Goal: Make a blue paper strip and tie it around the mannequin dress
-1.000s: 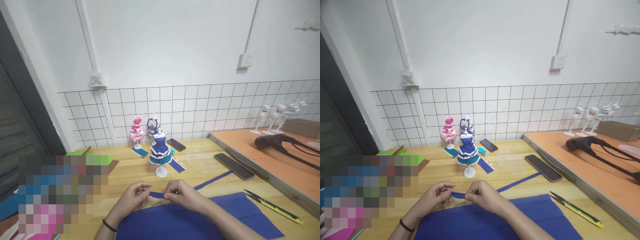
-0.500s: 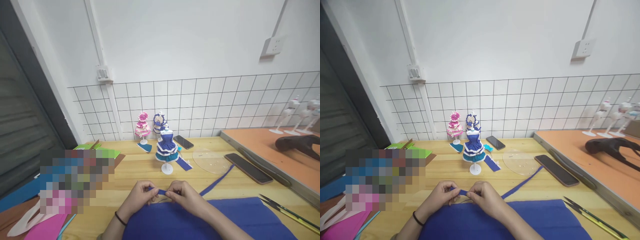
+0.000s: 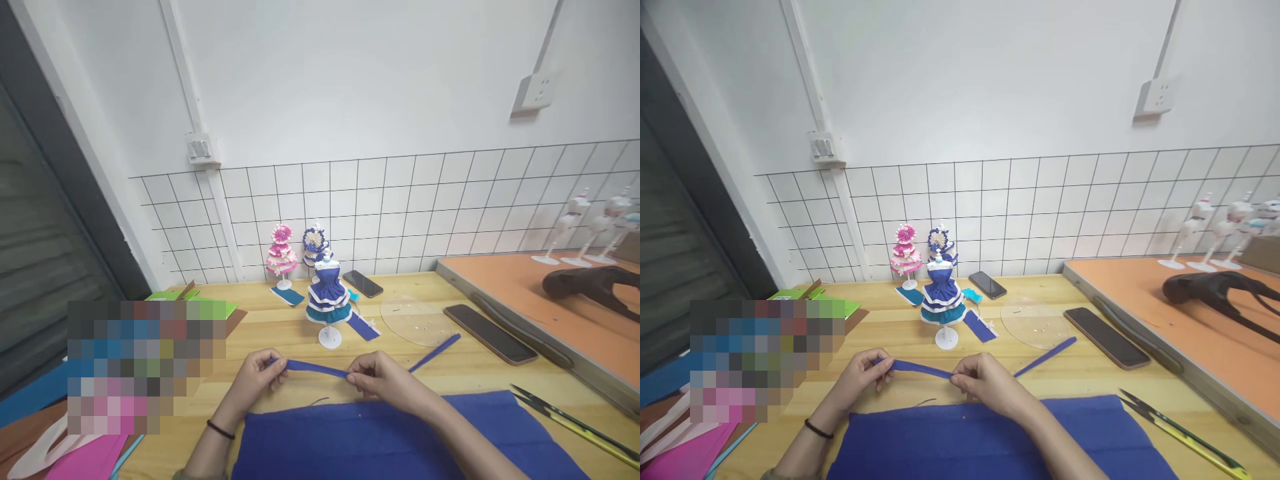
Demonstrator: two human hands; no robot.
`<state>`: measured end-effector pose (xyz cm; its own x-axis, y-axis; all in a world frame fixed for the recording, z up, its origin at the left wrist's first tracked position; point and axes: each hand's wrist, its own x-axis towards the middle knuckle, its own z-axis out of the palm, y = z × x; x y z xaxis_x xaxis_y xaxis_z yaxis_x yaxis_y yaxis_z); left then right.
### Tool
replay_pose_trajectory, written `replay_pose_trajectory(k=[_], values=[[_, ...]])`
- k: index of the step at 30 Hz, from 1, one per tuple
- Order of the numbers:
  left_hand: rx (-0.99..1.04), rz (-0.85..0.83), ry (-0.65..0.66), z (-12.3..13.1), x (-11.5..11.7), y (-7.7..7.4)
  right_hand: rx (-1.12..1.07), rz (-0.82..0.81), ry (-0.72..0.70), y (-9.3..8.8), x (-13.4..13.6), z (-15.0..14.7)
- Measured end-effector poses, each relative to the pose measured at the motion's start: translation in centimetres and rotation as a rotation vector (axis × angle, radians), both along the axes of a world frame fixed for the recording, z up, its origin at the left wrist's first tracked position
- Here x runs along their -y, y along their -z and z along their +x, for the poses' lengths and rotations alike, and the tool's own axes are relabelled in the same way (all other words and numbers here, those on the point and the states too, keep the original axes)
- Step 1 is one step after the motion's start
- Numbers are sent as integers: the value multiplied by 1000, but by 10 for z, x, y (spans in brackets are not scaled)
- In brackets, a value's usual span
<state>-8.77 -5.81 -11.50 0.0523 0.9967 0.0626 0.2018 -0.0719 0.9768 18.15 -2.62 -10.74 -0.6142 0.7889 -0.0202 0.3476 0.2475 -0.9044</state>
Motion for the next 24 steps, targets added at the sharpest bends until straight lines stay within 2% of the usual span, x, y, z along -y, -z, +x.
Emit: replay_pose_trajectory(k=[8, 15, 24], values=[[15, 56, -78, -14, -2, -3, -8, 14, 37, -10, -6, 15], [19, 53, -131, -23, -7, 5, 12, -13, 21, -26, -4, 29], [15, 62, -138, -22, -7, 7, 147, 57, 66, -30, -15, 70]])
